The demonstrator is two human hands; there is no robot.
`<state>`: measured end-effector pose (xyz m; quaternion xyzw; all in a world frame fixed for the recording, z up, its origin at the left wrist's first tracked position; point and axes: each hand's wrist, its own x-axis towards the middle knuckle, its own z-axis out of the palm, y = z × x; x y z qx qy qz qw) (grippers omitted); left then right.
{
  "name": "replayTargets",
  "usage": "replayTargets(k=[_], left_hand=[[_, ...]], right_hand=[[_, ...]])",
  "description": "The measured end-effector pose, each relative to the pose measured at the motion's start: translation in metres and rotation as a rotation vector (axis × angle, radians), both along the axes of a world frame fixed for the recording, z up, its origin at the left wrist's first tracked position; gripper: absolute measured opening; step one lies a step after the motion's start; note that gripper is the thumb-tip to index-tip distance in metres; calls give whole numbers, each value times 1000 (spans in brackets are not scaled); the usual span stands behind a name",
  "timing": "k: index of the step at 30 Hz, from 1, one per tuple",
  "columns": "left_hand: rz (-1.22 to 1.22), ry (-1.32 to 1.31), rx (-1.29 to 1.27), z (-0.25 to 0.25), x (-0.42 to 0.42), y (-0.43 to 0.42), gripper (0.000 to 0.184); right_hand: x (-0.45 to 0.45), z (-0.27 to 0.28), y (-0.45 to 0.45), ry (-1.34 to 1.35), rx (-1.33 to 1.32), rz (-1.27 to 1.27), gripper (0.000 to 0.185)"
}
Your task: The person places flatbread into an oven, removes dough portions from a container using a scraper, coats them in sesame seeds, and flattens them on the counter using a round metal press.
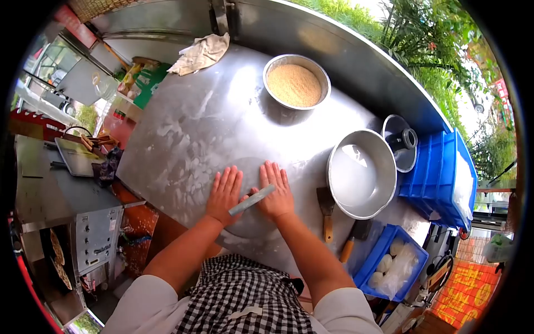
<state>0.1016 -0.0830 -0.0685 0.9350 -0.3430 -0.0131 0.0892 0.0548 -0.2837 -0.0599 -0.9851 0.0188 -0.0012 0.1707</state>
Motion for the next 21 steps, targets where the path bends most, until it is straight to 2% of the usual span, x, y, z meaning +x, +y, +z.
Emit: replayTargets(k=[4,7,10,13,16,21], left_hand=[[-71,56,117,14,-6,8,92],[-77,46,-69,12,-3,7,100],[-75,66,-98,4,-3,6,105],[-62,-7,-58,4,-10,6,106],[-58,28,-56,-1,-10,6,107],[-38,69,-20,6,-7,9,108]], right_hand=[[-7,2,-4,28,-4,1,75],[-8,5,-3,47,-2,6,73],[-2,-2,-8,18,-24,6,72],[-4,17,-3,34,-29,-5,72],[-1,10,-10,45,-22,36,70],[-3,10,-4,79,10,-39,71]])
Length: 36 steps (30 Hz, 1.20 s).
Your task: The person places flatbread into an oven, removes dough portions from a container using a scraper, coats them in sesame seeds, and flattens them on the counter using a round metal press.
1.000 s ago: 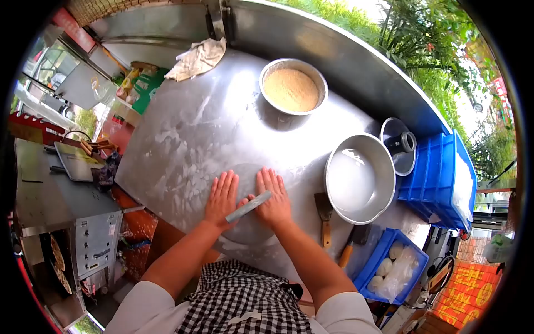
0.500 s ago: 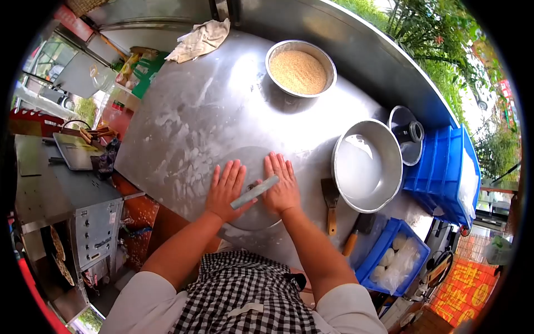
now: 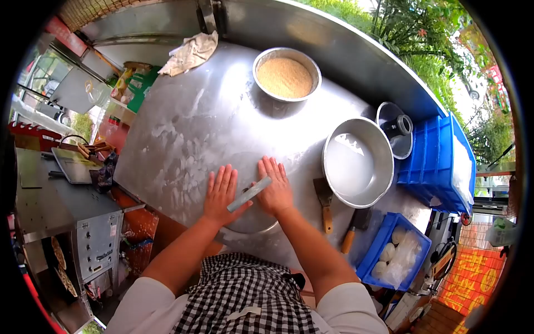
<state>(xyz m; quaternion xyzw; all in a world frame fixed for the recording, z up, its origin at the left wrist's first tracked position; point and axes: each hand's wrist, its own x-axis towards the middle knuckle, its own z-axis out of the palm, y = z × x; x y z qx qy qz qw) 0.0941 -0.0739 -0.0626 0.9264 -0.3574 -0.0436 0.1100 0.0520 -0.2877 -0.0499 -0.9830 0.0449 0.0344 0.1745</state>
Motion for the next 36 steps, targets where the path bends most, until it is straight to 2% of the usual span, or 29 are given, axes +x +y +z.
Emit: replayTargets(k=[22,36], left_hand=[[13,89,0,5,-1,-4,113],[33,-4,-84,1,1,-8,109]], right_hand=[[11,7,1,6,19,85,72],[17,-2,-3,-16,-32,131,74]])
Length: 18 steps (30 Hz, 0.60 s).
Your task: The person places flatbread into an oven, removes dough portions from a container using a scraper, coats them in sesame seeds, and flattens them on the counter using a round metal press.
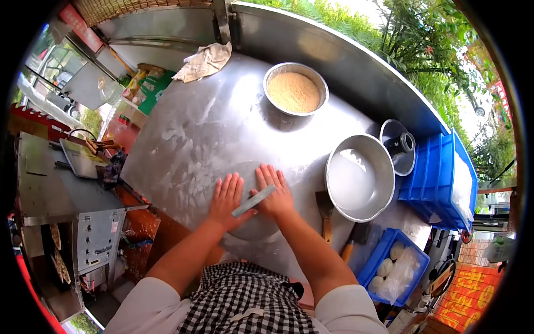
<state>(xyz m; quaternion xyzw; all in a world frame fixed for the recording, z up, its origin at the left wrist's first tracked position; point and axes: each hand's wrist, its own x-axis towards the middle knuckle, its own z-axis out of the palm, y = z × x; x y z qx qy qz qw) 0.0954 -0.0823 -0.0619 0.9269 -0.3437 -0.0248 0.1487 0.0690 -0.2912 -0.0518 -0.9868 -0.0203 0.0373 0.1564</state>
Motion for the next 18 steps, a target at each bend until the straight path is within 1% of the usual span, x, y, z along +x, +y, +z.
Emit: replayTargets(k=[2,5,9,13,18], left_hand=[[4,-5,-12,-5,-5,-1,108],[-3,-16,-1,1,-5,1,107],[-23,-45,1,1,-4,-1,105],[-19,-58,-5,-1,-8,3,104],[-16,-30,22,-1,-9,2,104]], right_hand=[[-5,-5,-2,44,6,-8,77],[-12,7,1,58,-11,-34,77],[-10,12,-1,91,-16,-28,73],[-11,8,-1,46,-8,-26,66],[-14,0,-2,-16,40,-51,62]])
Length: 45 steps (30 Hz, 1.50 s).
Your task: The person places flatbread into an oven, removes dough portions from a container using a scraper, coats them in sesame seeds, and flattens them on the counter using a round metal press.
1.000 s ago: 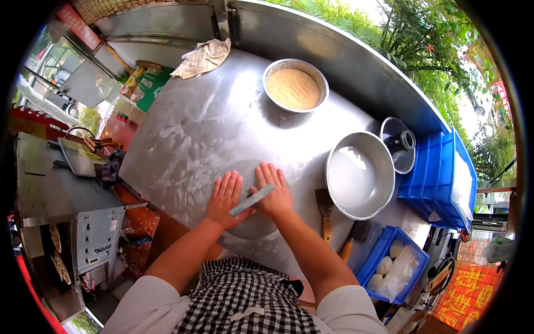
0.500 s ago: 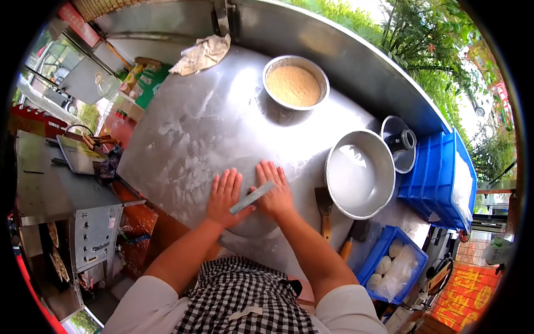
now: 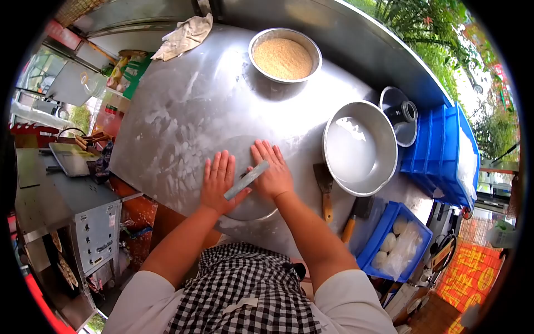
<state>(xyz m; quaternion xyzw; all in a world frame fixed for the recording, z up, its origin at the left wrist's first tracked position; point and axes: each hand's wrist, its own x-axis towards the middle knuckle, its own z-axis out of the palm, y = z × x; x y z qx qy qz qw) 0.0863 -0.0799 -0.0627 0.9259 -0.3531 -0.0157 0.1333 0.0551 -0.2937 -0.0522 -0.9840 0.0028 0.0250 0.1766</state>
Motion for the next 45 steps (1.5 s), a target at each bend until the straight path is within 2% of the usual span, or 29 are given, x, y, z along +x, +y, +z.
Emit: replayTargets(k=[4,7,10,13,16,19,22,25,26,32,36,38,40,42,45], left_hand=[[0,-50,-19,-3,2,-2,105],[10,22,-62,4,2,-1,99],[-27,137,-196,14,8,7,84],[54,58,-453,8,13,27,73],[335,429,-782,34,12,16,58],[194,507,-583,73,11,-12,51],[30,442,-339,98,2,-40,42],[166,605,-199,85,4,-53,43],[147,529,-250,75,3,-53,37],[175,300,-395,76,10,-34,37],[294,292,-706,146,78,-5,40],[283,231,-628,178,112,23,39],[253,120,-713,180,132,49,38],[310,136,-635,172,147,74,39],[368,64,-530,129,167,112,39]], right_hand=[[7,0,-5,-36,-18,0,60],[4,3,-3,-27,-9,-2,59],[2,2,-4,-6,44,-4,58],[-7,-4,-3,-116,39,-86,58],[-25,-3,-5,-55,-4,-55,61],[-24,-3,-8,-56,17,-31,63],[-25,-17,-15,-91,38,5,63],[-35,2,-12,-176,164,-138,62],[-39,11,-12,-239,172,-163,61],[-79,53,-21,-355,407,-332,57],[-98,62,-20,-395,473,-407,54],[-99,64,-19,-377,503,-460,51],[-97,52,-24,-346,515,-467,49],[-95,39,-23,-301,533,-488,44],[-90,32,-23,-130,530,-547,41]])
